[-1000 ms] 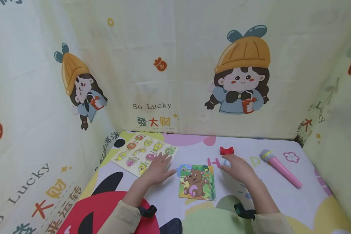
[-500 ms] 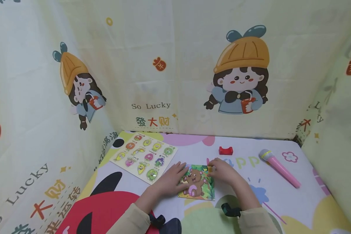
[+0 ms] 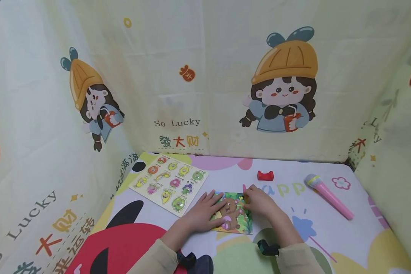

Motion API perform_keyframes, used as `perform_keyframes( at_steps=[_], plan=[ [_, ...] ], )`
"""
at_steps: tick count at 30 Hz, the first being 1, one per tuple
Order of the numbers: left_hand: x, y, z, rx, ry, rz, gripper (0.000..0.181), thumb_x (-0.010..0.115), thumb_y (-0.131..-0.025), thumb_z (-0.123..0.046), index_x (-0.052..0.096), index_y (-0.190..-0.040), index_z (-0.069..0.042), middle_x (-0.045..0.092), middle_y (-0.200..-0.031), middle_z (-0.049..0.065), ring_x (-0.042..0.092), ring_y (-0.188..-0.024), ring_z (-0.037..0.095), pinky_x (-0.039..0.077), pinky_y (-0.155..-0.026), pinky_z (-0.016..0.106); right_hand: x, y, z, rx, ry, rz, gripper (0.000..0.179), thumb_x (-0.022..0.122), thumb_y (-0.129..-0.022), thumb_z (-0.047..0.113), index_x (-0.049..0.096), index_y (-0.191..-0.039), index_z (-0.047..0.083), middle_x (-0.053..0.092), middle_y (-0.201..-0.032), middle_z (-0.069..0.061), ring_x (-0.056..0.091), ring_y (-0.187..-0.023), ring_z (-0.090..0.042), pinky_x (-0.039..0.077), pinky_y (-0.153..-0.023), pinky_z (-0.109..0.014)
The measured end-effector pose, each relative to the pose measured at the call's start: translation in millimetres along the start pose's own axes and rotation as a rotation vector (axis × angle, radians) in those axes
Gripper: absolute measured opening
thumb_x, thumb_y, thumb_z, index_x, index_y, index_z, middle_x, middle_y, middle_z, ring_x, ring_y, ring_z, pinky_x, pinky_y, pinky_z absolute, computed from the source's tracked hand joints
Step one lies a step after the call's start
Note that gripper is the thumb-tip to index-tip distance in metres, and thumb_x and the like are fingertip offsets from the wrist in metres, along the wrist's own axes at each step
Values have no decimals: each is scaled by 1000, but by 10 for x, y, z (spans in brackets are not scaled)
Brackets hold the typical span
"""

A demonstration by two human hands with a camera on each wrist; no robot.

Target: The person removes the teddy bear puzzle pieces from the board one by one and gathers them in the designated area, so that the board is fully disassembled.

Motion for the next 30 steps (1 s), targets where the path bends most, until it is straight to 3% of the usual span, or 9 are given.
perform_keyframes(
  at_steps=[5,11,16,19,30],
  plan=[
    [14,-13,-33,-3,-46,-1,66,24,-95,-73,23,-155,-44,19,-166,-5,13,-154,32,15,-124,54,0,18,34,-8,40,11,45,83,-79,24,67,-117,5,62,-118,-14,58,-109,-32,52,-98,-53],
    [39,-11,-45,-19,-76,-5,63,23,-96,-72,24,-153,-47,19,-166,-5,13,-154,31,15,-124,54,-19,61,75,-10,72,24,48,81,-80,25,66,-121,5,59,-131,-20,44,-134,-47,46,-102,-59],
    [39,-7,-45,-22,-100,-3,64,21,-96,-73,24,-153,-46,19,-166,-5,14,-154,30,15,-124,53,-22,23,53,-23,44,34,49,83,-79,25,64,-119,3,61,-119,-14,57,-113,-34,49,-101,-55],
    [34,-11,-50,-21,-96,-3,63,21,-96,-73,24,-153,-46,19,-166,-5,13,-154,30,16,-124,53,-22,-21,15,-24,-8,56,48,83,-78,26,62,-115,4,57,-111,-9,55,-101,-23,51,-99,-51],
    [68,-30,-48,-26,-96,-30,64,21,-96,-72,24,-154,-46,19,-166,-6,13,-154,29,15,-124,53,-31,-59,-42,-20,-119,97,46,83,-79,26,56,-110,6,49,-111,-9,51,-98,-22,52,-96,-48]
  ],
)
Point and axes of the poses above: each hand's wrist, its own y-axis away from the middle knuckle, its own x-axis out of the palm, z = x × y, the point moved 2 cm from there along -y, towards the middle knuckle
